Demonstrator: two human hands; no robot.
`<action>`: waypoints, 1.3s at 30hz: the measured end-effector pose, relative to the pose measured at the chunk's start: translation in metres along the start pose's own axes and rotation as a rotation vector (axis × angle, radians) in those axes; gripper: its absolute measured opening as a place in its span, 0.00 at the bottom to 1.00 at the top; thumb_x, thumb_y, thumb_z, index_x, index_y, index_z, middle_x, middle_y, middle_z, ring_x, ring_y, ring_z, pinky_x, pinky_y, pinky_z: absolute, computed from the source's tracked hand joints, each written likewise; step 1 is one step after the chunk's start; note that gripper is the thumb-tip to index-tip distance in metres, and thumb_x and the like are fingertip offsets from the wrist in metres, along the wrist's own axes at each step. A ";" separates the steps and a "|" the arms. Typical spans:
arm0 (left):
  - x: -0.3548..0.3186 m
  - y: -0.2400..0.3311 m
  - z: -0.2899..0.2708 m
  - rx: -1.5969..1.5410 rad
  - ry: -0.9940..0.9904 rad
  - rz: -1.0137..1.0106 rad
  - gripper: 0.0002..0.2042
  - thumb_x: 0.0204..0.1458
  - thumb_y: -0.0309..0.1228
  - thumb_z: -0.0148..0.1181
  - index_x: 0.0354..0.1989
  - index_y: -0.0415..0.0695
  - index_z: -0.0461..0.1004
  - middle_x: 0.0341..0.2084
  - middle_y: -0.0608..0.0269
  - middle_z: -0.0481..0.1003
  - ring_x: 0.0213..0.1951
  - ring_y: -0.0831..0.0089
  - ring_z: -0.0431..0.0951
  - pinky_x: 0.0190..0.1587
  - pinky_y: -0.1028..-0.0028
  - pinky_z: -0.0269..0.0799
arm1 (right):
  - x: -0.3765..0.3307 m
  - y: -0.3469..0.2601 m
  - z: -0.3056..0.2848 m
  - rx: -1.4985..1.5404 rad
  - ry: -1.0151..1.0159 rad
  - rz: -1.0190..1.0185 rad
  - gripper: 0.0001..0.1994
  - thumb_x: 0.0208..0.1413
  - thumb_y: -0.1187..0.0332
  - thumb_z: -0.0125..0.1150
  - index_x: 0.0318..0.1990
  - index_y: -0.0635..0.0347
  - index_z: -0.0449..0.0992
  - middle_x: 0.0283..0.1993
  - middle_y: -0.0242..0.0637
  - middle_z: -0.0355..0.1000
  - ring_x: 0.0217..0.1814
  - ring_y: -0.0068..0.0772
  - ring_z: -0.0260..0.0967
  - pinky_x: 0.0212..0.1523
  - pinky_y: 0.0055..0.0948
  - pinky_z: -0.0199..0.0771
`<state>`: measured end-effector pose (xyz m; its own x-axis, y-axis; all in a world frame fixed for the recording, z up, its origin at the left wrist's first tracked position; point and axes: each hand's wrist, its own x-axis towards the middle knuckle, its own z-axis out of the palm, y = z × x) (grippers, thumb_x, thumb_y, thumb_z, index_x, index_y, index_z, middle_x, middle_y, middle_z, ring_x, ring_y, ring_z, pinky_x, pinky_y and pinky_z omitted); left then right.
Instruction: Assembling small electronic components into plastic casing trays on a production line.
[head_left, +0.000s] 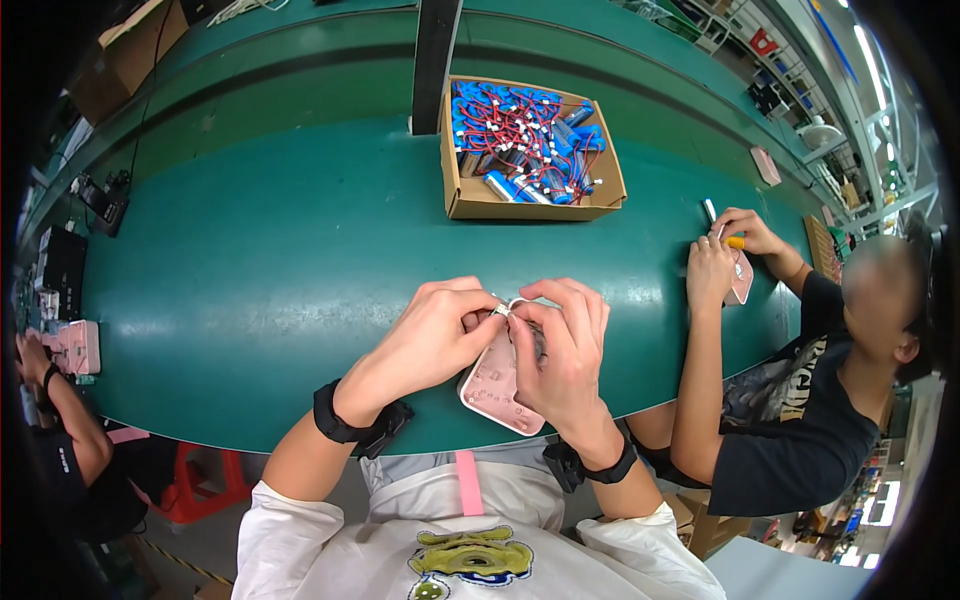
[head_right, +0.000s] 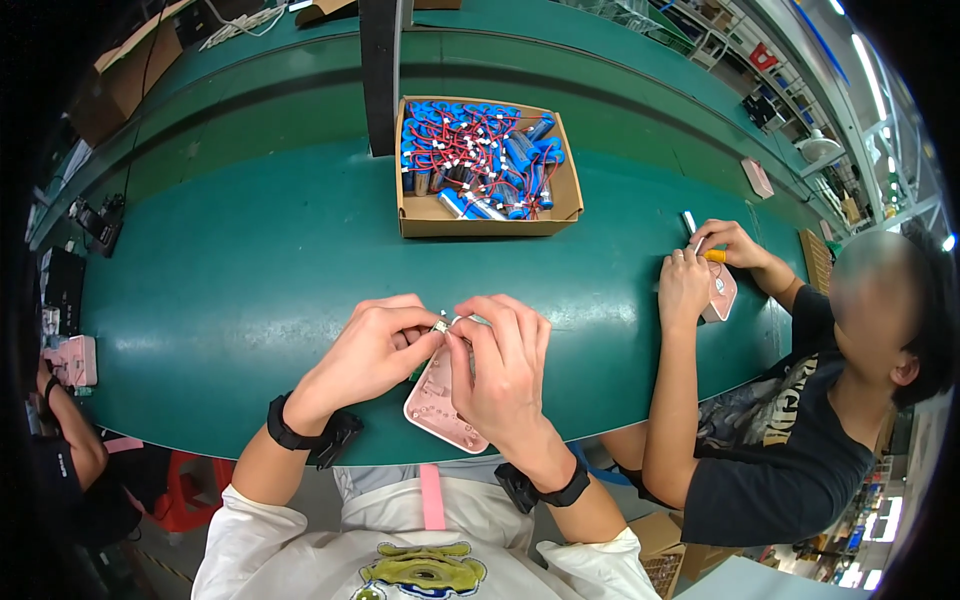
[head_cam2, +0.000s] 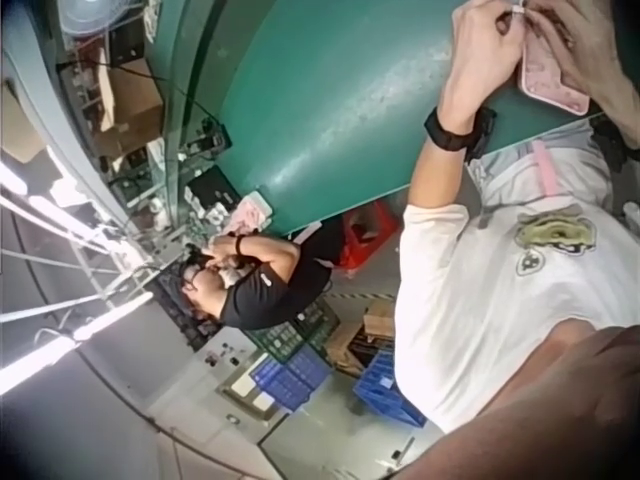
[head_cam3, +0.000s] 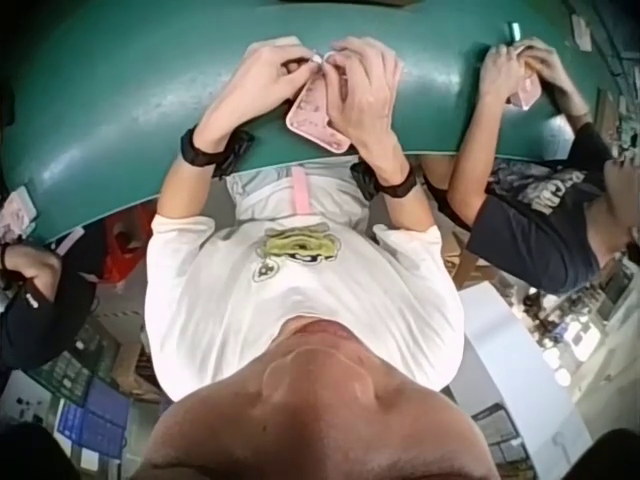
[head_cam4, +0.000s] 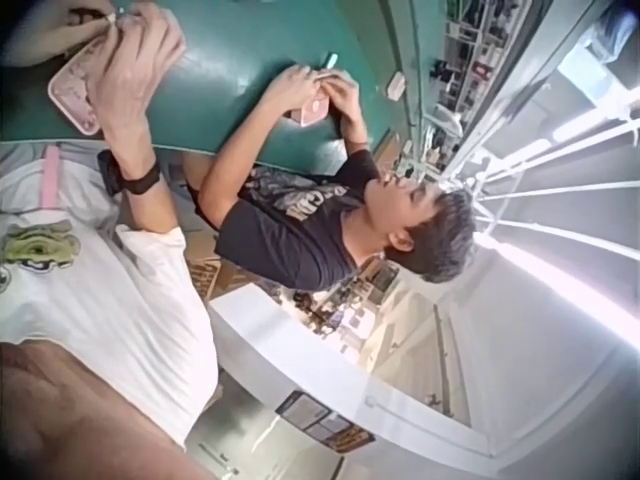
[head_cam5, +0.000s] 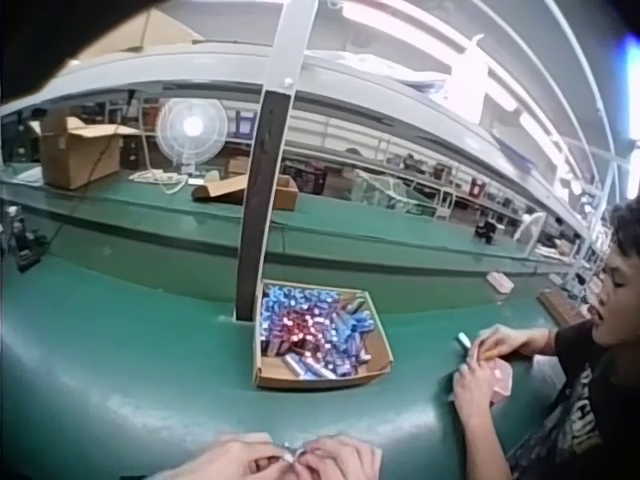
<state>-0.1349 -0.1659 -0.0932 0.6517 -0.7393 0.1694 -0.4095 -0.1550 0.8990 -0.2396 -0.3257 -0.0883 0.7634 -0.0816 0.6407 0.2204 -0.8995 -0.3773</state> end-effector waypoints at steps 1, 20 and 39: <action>0.000 -0.001 0.000 -0.002 0.001 -0.001 0.09 0.58 0.24 0.66 0.43 0.32 0.83 0.29 0.56 0.78 0.26 0.71 0.78 0.31 0.72 0.75 | 0.000 0.000 0.001 -0.009 -0.002 0.001 0.08 0.49 0.79 0.70 0.37 0.59 0.79 0.50 0.37 0.76 0.54 0.46 0.71 0.54 0.42 0.64; 0.001 -0.001 0.005 0.104 0.050 0.122 0.08 0.53 0.22 0.68 0.41 0.33 0.83 0.26 0.56 0.76 0.23 0.67 0.76 0.27 0.68 0.72 | 0.002 -0.005 0.006 0.034 -0.029 0.022 0.07 0.52 0.83 0.64 0.36 0.63 0.76 0.50 0.40 0.76 0.56 0.47 0.73 0.54 0.43 0.67; 0.004 0.044 -0.025 -0.225 -0.331 -0.395 0.08 0.63 0.29 0.65 0.43 0.37 0.83 0.19 0.61 0.81 0.18 0.80 0.79 0.18 0.77 0.71 | -0.052 -0.069 -0.065 0.038 -0.456 0.400 0.50 0.43 0.66 0.83 0.72 0.69 0.57 0.79 0.65 0.48 0.75 0.69 0.55 0.72 0.56 0.61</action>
<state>-0.1345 -0.1594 -0.0430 0.4778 -0.8252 -0.3012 -0.0045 -0.3451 0.9385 -0.3339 -0.2872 -0.0515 0.9730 -0.2099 0.0965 -0.1216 -0.8204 -0.5587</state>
